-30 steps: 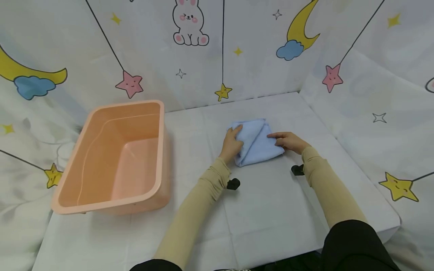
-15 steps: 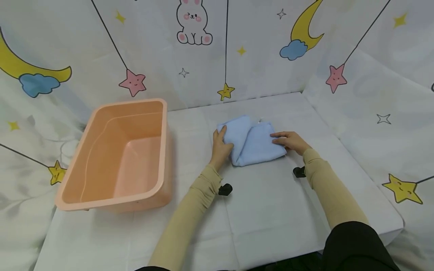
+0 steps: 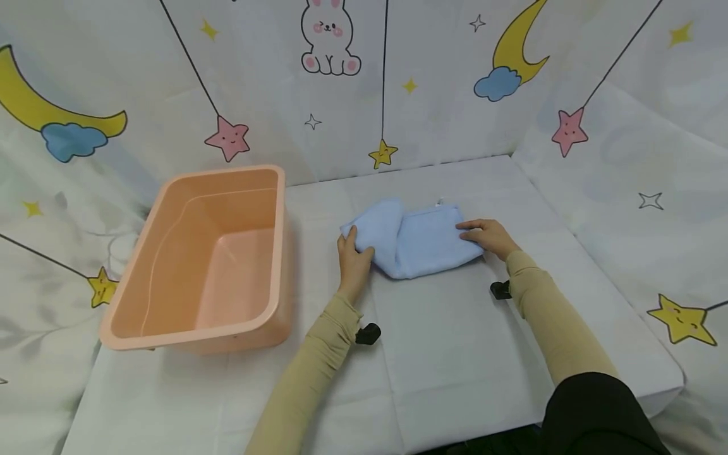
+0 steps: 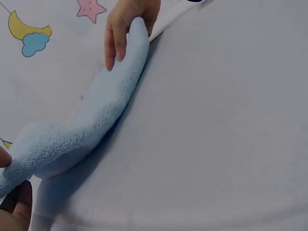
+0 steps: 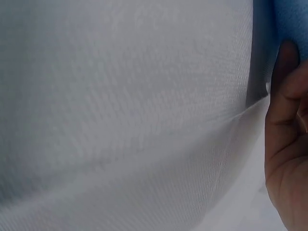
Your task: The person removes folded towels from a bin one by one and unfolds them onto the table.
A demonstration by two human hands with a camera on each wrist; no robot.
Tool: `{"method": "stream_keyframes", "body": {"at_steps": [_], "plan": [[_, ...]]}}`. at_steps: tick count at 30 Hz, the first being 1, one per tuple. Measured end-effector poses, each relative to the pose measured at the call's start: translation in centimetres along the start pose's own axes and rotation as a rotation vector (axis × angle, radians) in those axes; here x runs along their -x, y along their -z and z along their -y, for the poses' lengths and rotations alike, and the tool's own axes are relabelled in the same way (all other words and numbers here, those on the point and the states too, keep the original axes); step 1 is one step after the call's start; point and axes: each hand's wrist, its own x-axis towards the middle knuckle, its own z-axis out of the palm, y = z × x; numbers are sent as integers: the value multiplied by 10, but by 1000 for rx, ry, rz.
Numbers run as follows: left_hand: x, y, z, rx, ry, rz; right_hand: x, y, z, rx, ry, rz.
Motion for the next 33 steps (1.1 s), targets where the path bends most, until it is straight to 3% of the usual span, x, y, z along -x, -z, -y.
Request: {"method": "stream_keyframes", "body": {"at_steps": [7, 11, 21, 30, 33], "plan": [[7, 18, 4, -4, 44, -79, -3, -2, -1, 12, 16, -11], [9, 28, 7, 29, 57, -86, -3, -3, -2, 18, 22, -25], [13, 46, 18, 148, 61, -54, 3, -1, 1, 36, 15, -41], [18, 55, 19, 77, 121, 27, 6, 2, -4, 29, 17, -62], [21, 60, 19, 13, 142, 39, 7, 4, -8, 40, 36, -86]]}}
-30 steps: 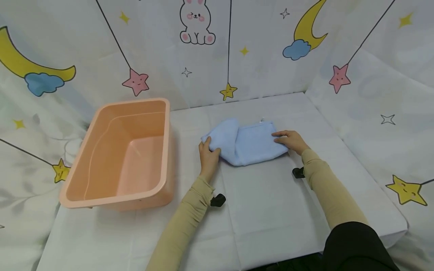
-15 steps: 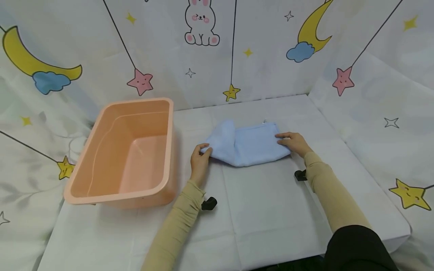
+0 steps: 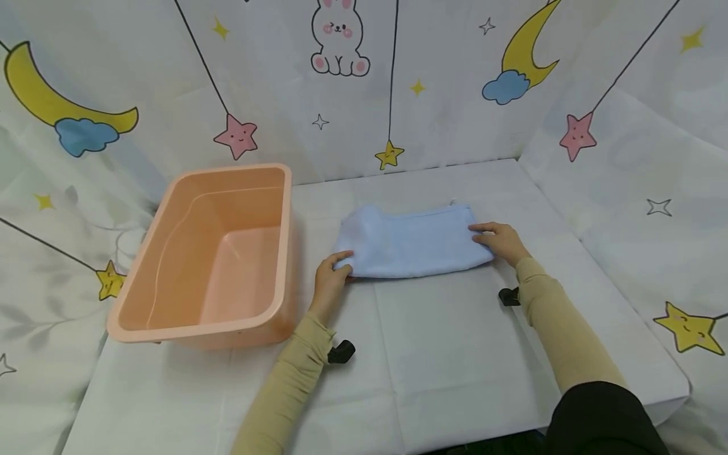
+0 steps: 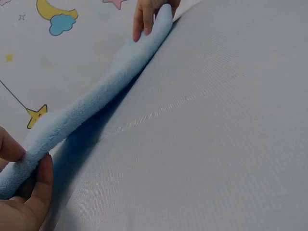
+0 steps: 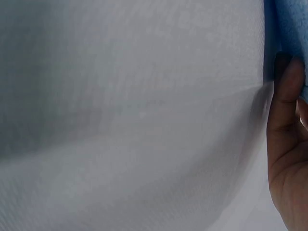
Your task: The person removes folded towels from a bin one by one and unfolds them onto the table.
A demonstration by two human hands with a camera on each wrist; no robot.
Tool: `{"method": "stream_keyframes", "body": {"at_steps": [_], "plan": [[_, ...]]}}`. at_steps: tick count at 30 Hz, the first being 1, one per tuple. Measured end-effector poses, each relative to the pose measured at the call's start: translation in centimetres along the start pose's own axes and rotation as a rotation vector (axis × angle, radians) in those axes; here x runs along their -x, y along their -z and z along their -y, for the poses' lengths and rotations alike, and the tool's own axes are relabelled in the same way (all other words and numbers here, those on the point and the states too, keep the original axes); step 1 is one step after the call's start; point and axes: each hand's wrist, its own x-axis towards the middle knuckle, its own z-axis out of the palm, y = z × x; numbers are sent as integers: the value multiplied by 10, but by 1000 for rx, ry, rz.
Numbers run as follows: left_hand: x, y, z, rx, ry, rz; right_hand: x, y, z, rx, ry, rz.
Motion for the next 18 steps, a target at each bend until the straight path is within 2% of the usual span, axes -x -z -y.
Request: {"method": "stream_keyframes", "body": {"at_steps": [4, 11, 14, 18], "plan": [[5, 6, 0, -104, 3, -19, 3, 3, -2, -2, 4, -22], [10, 11, 3, -193, 23, -22, 4, 4, 3, 46, 11, -19], [10, 12, 4, -251, -20, -41, 4, 4, 4, 74, 12, -8], [9, 14, 6, -356, -120, -101, 4, 4, 5, 85, -2, 10]]}}
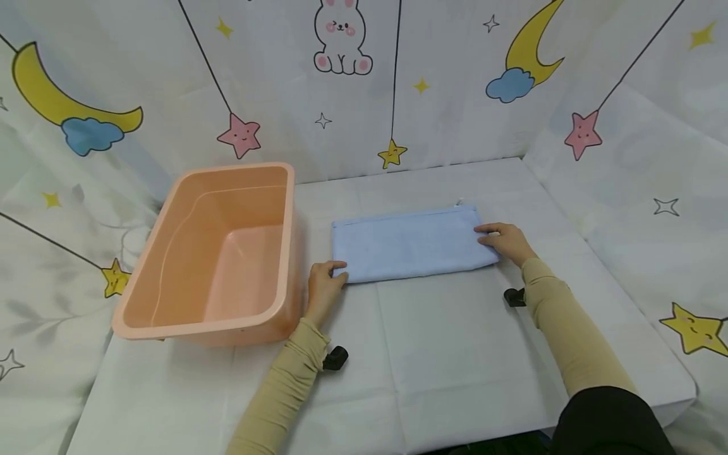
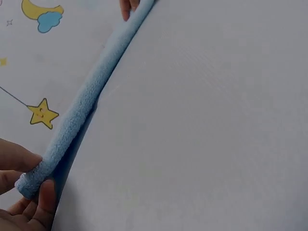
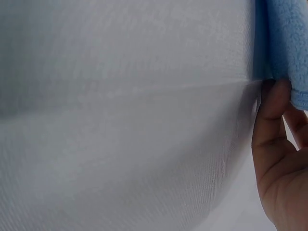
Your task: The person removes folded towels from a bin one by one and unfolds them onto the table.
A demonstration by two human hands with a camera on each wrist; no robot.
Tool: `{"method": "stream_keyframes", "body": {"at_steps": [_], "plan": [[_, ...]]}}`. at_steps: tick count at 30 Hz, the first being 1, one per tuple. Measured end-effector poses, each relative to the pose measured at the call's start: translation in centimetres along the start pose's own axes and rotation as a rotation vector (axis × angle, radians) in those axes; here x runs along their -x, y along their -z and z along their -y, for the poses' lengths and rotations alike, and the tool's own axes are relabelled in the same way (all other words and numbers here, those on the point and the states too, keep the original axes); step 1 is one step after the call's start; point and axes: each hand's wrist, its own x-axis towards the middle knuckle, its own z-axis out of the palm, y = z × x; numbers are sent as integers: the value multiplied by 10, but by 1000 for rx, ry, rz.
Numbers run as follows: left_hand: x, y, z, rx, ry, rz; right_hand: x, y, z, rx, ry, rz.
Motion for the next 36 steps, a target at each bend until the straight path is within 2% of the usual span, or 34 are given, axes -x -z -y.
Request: {"method": "stream_keyframes", "body": {"at_steps": [4, 10, 18, 26, 30, 36], "plan": [[0, 2, -1, -53, -48, -25, 2, 0, 2, -19, -17, 9], [-6, 1, -7, -113, -68, -16, -4, 0, 1, -39, -30, 1], [-25, -7, -12, -170, -101, -23, -11, 0, 9, -34, -30, -7], [-45, -14, -21, -135, -85, -13, -17, -1, 15, -68, 12, -37], [-52, -19, -27, -77, -46, -7, -20, -2, 19, -103, 17, -54], [-67, -19, -36, -45, 23, 0, -24, -2, 30, -154, -6, -98]]}}
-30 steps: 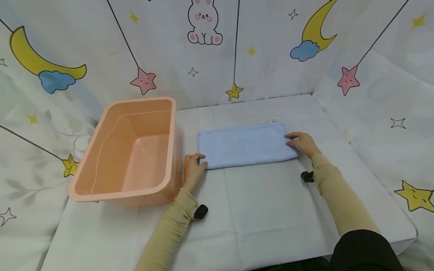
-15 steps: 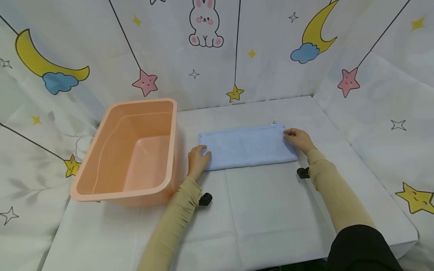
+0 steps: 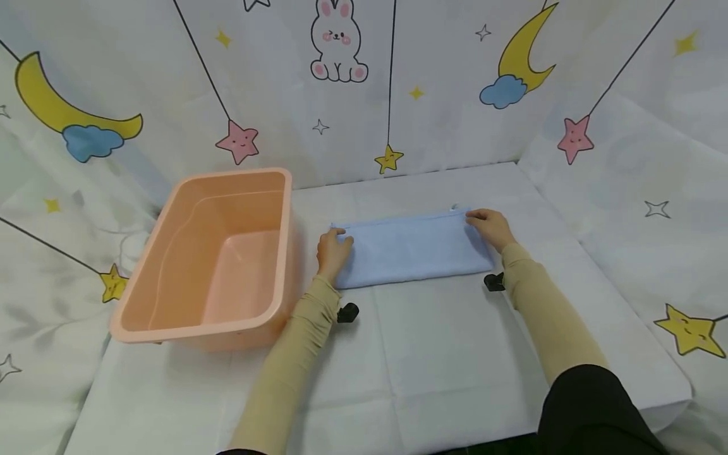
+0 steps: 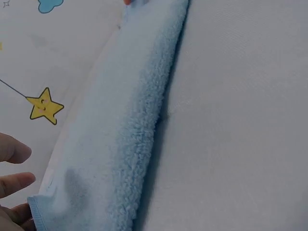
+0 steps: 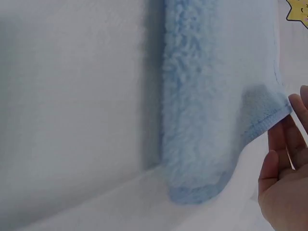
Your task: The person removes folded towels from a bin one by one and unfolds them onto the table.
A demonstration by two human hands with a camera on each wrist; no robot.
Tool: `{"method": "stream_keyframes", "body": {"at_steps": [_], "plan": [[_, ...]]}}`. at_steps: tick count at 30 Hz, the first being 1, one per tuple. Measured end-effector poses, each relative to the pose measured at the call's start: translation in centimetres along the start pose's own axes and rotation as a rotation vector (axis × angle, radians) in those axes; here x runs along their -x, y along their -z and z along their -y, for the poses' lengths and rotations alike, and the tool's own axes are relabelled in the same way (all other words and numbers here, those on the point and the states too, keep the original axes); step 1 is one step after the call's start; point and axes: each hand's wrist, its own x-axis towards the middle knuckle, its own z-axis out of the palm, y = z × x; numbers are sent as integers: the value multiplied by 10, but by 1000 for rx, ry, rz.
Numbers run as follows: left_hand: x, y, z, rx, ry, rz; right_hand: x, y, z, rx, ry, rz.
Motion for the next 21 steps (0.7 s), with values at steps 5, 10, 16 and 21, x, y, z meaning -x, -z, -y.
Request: {"method": "stream_keyframes", "body": {"at_steps": [5, 10, 16, 21], "plan": [[-15, 8, -1, 74, 85, 41, -11, -6, 11, -65, -8, 12], [-25, 16, -3, 250, 211, 53, -18, -8, 16, -117, -43, 62], [-31, 16, -8, 329, 227, 109, -19, -4, 10, -157, -121, 81], [-32, 12, -7, 341, 244, 125, -20, -4, 0, -237, -179, 98]]}}
